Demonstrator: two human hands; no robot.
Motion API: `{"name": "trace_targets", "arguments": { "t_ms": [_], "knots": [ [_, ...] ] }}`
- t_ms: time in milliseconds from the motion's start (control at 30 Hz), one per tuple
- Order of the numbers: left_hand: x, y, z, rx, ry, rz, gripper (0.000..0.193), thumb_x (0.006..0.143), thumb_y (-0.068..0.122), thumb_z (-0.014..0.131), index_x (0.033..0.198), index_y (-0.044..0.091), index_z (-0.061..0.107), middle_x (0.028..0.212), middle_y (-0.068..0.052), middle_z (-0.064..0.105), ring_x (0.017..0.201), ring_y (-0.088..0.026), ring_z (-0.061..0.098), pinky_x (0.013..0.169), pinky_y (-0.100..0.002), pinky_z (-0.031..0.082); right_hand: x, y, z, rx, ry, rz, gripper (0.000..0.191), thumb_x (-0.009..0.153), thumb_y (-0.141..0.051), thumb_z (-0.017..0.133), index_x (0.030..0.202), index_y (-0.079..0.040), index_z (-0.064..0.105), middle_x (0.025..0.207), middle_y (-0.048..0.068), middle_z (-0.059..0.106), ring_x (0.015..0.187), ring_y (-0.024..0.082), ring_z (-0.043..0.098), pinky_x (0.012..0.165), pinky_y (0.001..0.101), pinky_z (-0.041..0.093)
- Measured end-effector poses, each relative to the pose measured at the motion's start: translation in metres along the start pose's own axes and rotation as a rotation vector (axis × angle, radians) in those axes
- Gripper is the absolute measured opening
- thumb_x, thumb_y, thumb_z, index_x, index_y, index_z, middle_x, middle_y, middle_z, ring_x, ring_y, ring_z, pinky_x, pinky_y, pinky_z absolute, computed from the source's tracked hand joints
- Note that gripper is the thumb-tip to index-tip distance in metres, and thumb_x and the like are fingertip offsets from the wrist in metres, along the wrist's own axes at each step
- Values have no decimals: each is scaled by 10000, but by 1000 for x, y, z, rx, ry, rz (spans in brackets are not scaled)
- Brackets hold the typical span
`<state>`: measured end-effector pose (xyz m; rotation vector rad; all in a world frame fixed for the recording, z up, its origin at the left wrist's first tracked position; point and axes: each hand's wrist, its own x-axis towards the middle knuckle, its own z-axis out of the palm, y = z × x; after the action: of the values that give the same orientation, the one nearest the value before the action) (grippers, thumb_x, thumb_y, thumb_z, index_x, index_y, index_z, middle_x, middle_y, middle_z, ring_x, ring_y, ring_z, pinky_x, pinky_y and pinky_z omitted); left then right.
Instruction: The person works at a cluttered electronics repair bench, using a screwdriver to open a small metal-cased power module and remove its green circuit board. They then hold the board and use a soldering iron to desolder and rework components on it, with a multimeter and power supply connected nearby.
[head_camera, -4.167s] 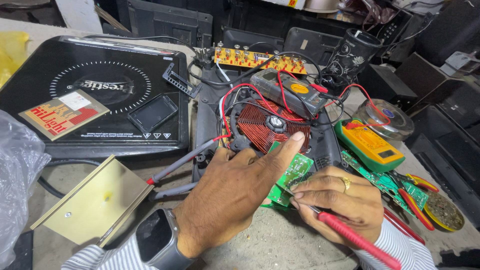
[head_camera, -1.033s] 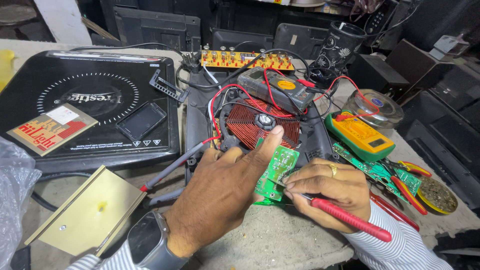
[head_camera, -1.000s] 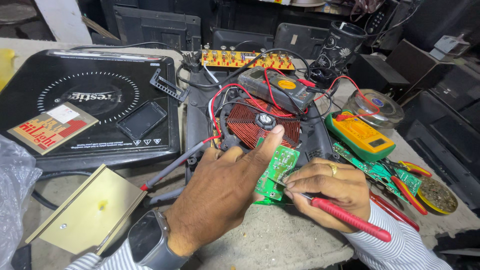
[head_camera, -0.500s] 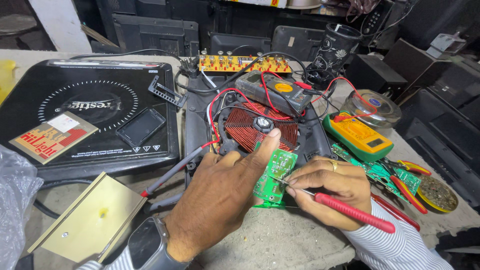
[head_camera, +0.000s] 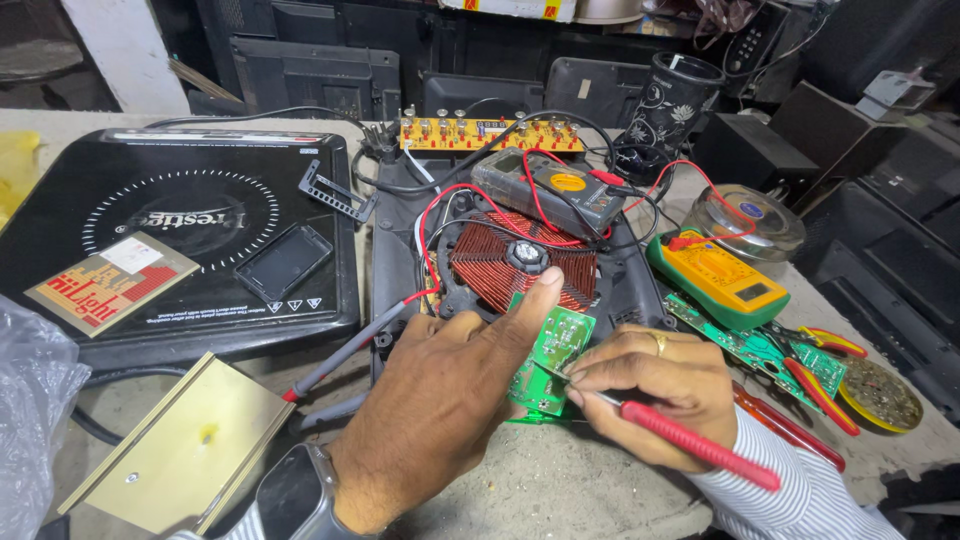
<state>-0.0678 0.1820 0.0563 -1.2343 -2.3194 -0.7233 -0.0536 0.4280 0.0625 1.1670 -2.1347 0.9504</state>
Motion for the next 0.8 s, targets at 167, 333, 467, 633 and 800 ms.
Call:
{"name": "trace_targets", "arguments": {
  "t_ms": [167,333,467,633,800],
  "knots": [
    [-1,-1,0,-12,42,35,1087,713,103,794,1582,16,147,1261,-85,644,899,-309,565,787,-498,415,-1,-1,0,-21,8,13,153,807,19,773,947,1,716,905,107,767,801,192,778,724,299,607],
    [0,-1,0,6,54,32,1095,692,56,771,1583,17,135,1284,-72,660,900,-297,582,810,-510,418,0,-2,-1,-27,-23,23,144,812,18,755,947,-10,712,918,103,774,801,189,788,735,301,622],
    [1,-1,-1,1,59,10,1095,706,59,756,1586,-13,109,1191,-88,675,899,-313,577,795,-509,416,-3,-4,1,-58,-4,56,157,805,4,770,950,-8,711,911,104,779,785,186,786,708,290,611],
    [1,0,-3,-33,36,-14,1125,700,90,776,1588,-27,97,1205,-128,644,920,-317,582,785,-476,425,-7,-7,6,-129,43,34,170,816,10,766,973,-2,702,931,115,773,813,199,784,726,293,612],
    [-1,2,-5,-52,93,17,1160,673,130,825,1588,-26,128,1371,-168,562,1050,-345,600,828,-473,427,-13,-8,15,-122,135,60,178,817,10,790,968,1,696,927,127,771,803,182,790,715,271,618]
  ]
}}
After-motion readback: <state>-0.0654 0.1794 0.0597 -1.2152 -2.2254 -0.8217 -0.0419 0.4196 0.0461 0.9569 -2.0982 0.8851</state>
